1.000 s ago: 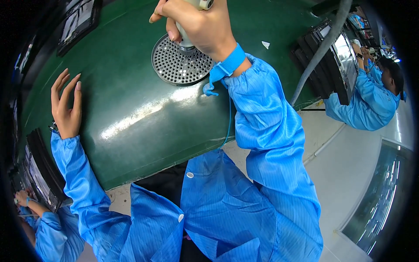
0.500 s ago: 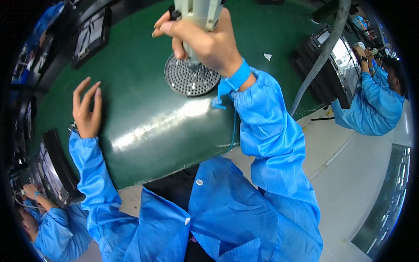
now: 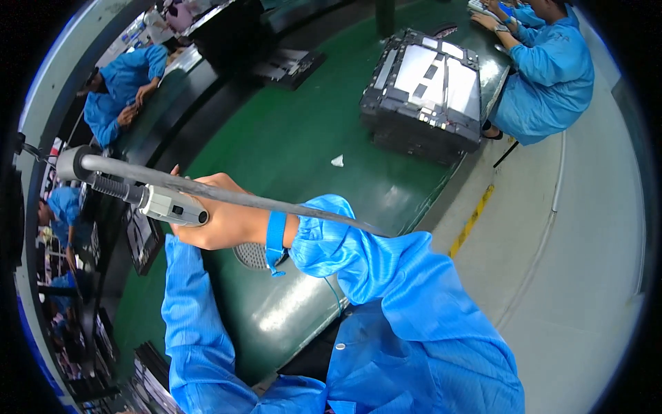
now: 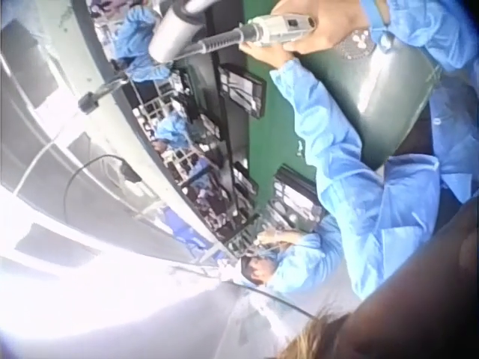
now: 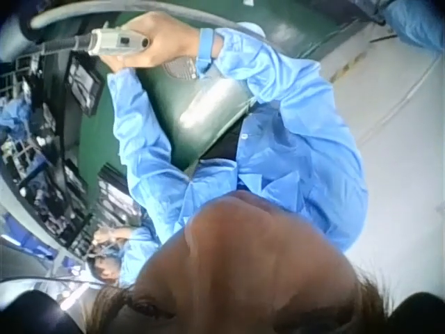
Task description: The person assembles tablet components by hand, securing them with screws using an electric screwdriver.
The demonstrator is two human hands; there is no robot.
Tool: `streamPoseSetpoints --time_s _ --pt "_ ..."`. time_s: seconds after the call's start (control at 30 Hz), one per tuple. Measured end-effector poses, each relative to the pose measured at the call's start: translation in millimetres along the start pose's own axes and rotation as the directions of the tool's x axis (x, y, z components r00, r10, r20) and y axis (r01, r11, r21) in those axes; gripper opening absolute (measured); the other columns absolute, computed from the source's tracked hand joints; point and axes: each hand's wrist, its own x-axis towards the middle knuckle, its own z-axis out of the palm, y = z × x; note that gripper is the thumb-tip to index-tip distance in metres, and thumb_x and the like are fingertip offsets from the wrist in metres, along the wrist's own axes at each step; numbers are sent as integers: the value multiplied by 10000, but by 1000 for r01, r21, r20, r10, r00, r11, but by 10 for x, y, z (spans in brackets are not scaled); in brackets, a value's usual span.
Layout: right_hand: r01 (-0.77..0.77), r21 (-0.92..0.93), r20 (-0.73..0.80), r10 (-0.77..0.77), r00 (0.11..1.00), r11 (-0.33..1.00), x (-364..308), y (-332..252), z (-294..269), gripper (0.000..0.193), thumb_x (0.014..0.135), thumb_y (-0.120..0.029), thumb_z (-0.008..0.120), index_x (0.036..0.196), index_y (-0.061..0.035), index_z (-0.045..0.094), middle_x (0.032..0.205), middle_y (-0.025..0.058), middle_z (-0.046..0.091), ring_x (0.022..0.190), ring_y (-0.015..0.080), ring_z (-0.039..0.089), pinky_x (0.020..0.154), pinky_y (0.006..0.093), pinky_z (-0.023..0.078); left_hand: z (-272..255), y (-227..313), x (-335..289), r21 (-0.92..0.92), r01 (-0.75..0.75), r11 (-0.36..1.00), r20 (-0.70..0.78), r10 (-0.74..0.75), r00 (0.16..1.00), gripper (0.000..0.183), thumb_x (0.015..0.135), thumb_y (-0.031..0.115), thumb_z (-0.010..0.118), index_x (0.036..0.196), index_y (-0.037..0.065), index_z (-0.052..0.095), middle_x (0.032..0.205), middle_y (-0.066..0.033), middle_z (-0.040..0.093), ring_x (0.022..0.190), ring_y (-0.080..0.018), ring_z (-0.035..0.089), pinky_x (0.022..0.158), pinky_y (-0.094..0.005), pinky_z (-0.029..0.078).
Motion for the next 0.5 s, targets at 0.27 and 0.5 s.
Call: streamPoseSetpoints --time_s 0.27,0.5 --pt "58 -423 -243 -174 954 904 127 212 -645 287 730 -90 722 988 0 633 903 142 631 811 341 655 703 399 552 1806 36 909 69 380 922 40 -383 923 482 858 390 794 1125 15 654 870 -67 660 772 -163 624 708 -308 523" --pt "7 -626 -285 -237 929 780 66 395 -894 640 733 -222 787 1272 36 558 1176 193 561 934 390 670 793 433 583 3026 27 1470 23 679 734 205 -668 716 659 744 546 839 988 -42 674 816 -117 623 720 -280 638 731 -459 575"
